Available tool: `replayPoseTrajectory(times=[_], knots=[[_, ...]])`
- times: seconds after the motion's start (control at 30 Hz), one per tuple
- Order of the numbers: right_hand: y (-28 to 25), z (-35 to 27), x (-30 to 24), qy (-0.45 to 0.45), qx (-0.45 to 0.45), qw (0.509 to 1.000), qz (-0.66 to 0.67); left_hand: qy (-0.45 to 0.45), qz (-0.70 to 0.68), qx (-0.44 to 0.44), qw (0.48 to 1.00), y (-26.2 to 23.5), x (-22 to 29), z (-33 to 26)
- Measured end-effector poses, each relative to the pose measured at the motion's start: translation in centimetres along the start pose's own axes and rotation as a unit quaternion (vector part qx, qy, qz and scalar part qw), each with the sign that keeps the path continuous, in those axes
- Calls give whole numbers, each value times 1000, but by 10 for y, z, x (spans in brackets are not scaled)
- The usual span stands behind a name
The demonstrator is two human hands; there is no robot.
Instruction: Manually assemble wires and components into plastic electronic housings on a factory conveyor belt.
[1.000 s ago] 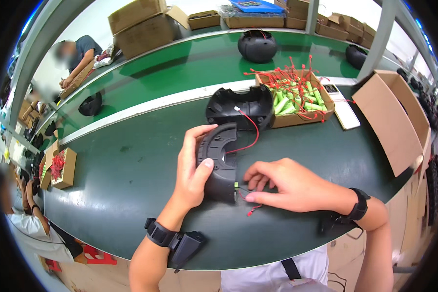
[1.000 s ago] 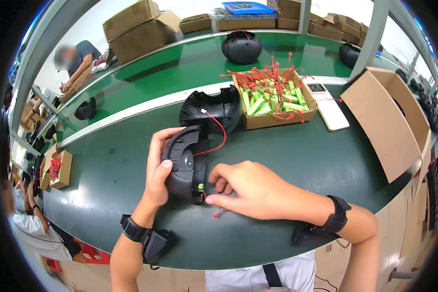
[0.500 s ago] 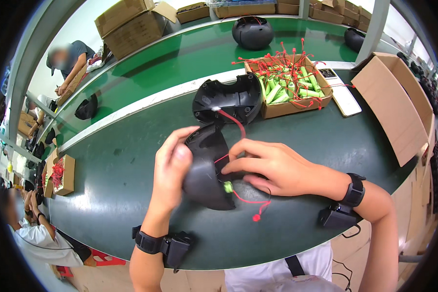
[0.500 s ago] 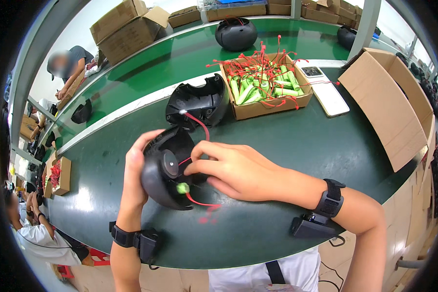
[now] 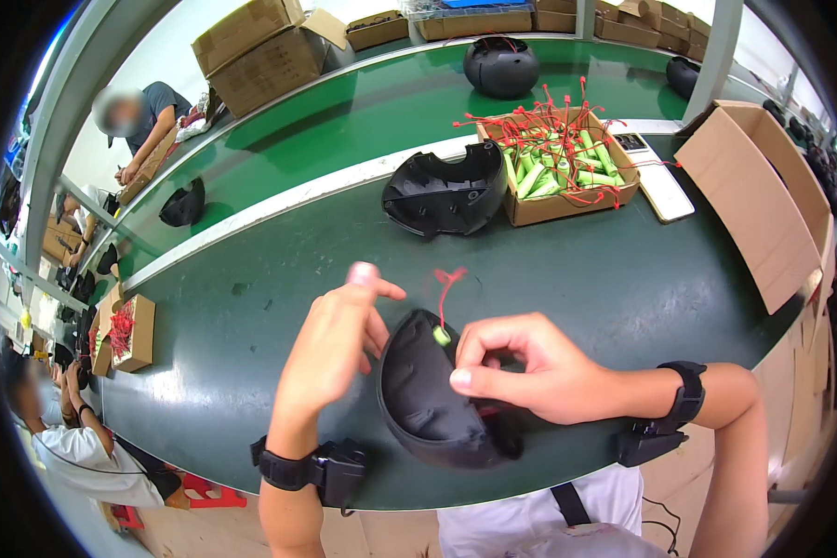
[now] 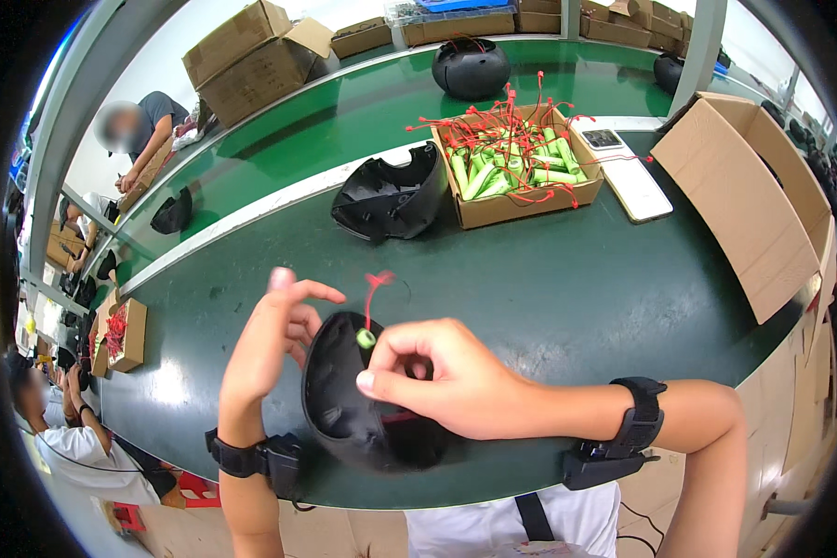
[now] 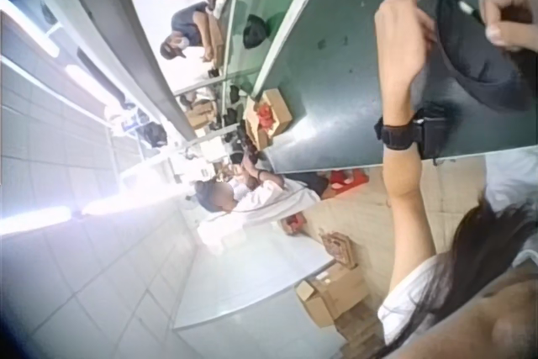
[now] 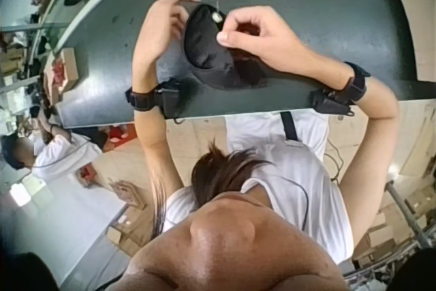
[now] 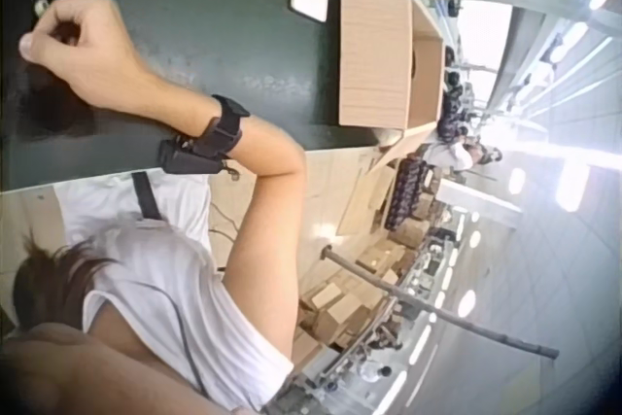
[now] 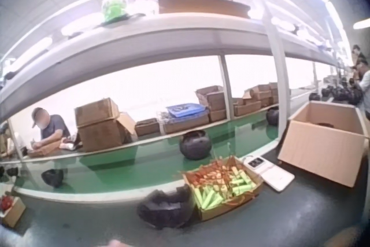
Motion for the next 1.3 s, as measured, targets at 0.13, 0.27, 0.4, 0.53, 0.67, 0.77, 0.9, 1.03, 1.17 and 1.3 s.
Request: replayPoseTrajectory(times=[0.13, 0.27, 0.4, 0.53, 0.67, 0.77, 0.9, 1.03, 1.17, 1.3], knots=[[14, -5, -2, 31, -4, 999, -9, 86, -4, 30, 996, 7, 2, 4], [7, -4, 2, 44, 6, 996, 76, 189, -159, 58, 967, 9, 15, -3], [-9, -1, 0, 77, 18, 990, 120, 299, -106, 98, 943, 8, 29, -5], [-23, 7, -7, 77, 39, 993, 82, 477, 104, 174, 855, 11, 62, -27], [-26, -4, -18, 136, 26, 990, -4, 506, 202, 23, 838, 40, 57, -31], [-32, -12, -35, 16, 43, 959, -279, 518, 173, 35, 837, 43, 48, -30], [-10, -22, -62, -99, 65, 874, -471, 561, 104, 73, 818, 45, 49, -29], [5, -24, -71, -279, 71, 709, -644, 553, 63, 77, 827, 46, 42, -29], [12, -27, -73, -321, 96, 620, -709, 543, 22, 61, 837, 51, 36, -25], [12, -35, -82, -348, 106, 553, -750, 533, -3, 32, 845, 55, 41, -23]])
Point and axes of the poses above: each hand's wrist, its own z-axis towards the middle knuckle, its own y-axis out of the palm, x = y × z, the point moved 6 cm from there along z, towards the middle knuckle, and after that the axes turned 5 degrees about y, right-handed, at the moved point
